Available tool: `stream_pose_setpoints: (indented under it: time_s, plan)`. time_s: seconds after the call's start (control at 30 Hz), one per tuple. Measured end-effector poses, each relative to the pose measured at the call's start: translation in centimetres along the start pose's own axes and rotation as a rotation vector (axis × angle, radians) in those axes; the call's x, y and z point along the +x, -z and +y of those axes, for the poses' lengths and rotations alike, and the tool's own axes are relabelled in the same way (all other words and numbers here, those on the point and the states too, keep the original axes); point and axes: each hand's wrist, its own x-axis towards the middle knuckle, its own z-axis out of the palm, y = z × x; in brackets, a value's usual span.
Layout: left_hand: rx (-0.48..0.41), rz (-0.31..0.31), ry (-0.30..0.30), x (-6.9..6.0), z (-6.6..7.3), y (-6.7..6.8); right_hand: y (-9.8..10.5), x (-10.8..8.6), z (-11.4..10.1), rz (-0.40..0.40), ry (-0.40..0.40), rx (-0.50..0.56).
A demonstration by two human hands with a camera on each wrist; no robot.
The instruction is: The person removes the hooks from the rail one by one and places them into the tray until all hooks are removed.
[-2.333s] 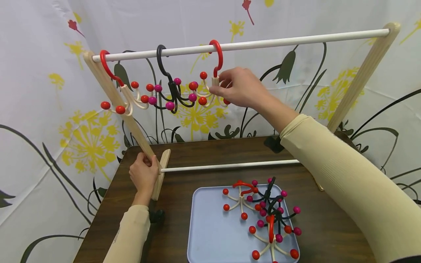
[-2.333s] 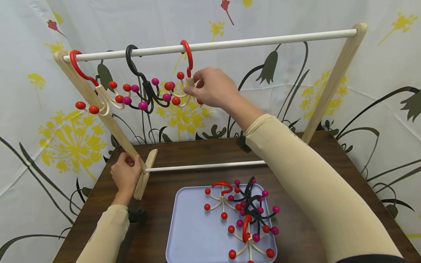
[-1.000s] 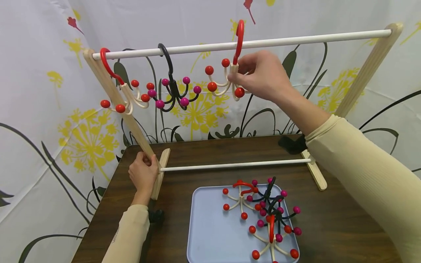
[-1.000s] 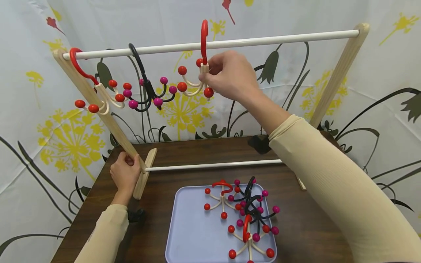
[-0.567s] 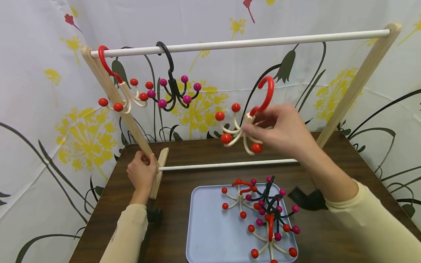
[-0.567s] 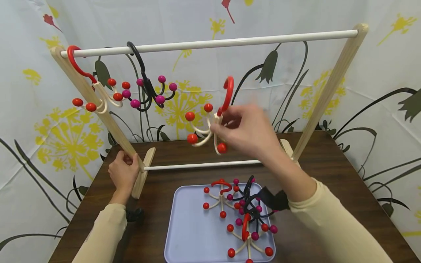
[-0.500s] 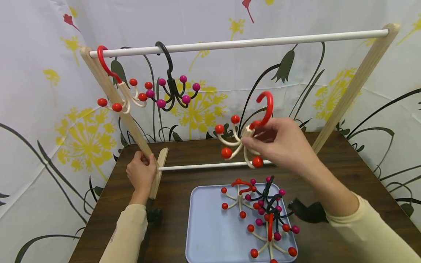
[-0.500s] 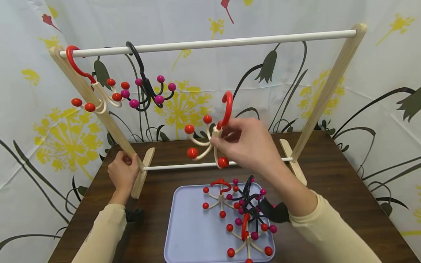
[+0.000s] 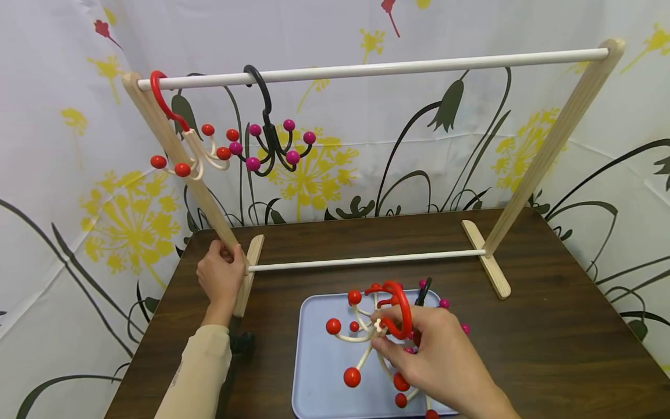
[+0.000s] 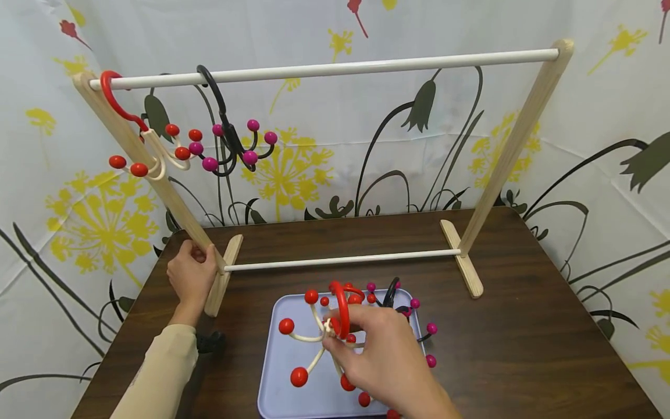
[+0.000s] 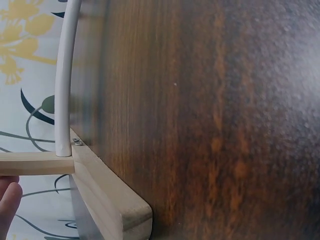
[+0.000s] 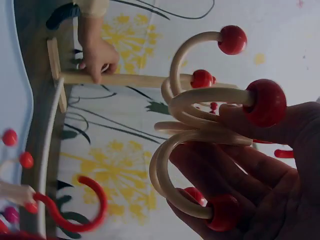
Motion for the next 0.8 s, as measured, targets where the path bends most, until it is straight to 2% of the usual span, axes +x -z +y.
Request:
stream_pose_setpoints:
  time_s: [0.2,0.33,0.5,0.67,0.8]
  plan:
    - [-0.005,0.007,-0.010,0.1,0.1,-0.1,-3.6,-1.8,1.5,-0.120,-0.088,0.085]
    - [-0.008,0.011,-0.021,0.2,0.1,-0.3,-6.0,-2.1,2.7,-0.142,-0.148,0.040]
    - [-0.012,0.013,-0.022,0.2,0.1,-0.4,-8.5,-2.1,3.7,-0.099,-0.155,-0.037]
    - [-0.016,0.011,-0.012,0.0,0.0,-0.4,-9.8,-1.3,4.5,-0.049,-0.170,-0.085]
    - [-0.014,0.008,-0.003,-0.1,0.0,-0.4,-10.5,-0.6,5.5,0.048,-0.109,-0.138]
